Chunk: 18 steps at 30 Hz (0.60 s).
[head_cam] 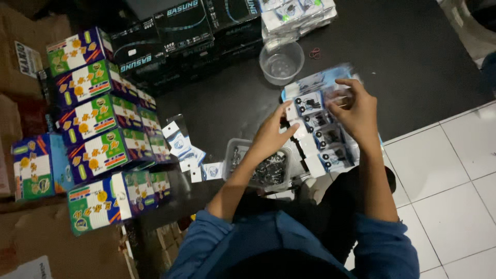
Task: The person sits on the floor and repeatedly picks small black objects from a metal tray, places them into small plastic bags with printed labels, and sets the filled bags aside. The person handles the objects and bags by hand without using tools.
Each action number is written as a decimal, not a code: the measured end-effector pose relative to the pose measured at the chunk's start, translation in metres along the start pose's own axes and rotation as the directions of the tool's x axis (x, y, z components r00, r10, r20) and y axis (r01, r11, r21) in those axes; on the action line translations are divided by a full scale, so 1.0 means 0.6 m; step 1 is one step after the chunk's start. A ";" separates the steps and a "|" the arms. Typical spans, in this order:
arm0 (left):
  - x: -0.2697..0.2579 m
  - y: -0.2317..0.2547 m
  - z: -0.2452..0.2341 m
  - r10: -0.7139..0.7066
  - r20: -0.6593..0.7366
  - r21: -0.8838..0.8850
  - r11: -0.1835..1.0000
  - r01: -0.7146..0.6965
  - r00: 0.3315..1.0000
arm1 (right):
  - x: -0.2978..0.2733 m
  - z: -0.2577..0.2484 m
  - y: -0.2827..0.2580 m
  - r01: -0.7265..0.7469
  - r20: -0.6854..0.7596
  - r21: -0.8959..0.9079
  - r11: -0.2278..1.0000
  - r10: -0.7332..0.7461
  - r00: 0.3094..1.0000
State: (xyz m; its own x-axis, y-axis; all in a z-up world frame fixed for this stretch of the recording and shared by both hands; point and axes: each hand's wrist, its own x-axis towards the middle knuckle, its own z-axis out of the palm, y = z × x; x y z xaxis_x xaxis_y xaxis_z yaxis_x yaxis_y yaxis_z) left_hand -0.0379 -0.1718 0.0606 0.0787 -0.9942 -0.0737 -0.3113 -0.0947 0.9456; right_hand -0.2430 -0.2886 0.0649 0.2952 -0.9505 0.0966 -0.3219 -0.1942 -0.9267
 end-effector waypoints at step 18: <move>-0.017 0.044 -0.007 -0.127 0.191 0.283 0.957 0.069 0.973 | -0.075 0.031 -0.024 0.387 -0.077 -0.631 0.672 -0.551 0.831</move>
State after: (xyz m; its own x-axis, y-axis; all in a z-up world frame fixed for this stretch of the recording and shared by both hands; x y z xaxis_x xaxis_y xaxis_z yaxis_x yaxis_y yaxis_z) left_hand -0.0428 -0.1637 0.0877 -0.0650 -0.9655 -0.2523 -0.5604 -0.1739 0.8098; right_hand -0.2349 -0.2386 0.0670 0.3535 -0.7018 0.6185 -0.6700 -0.6513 -0.3562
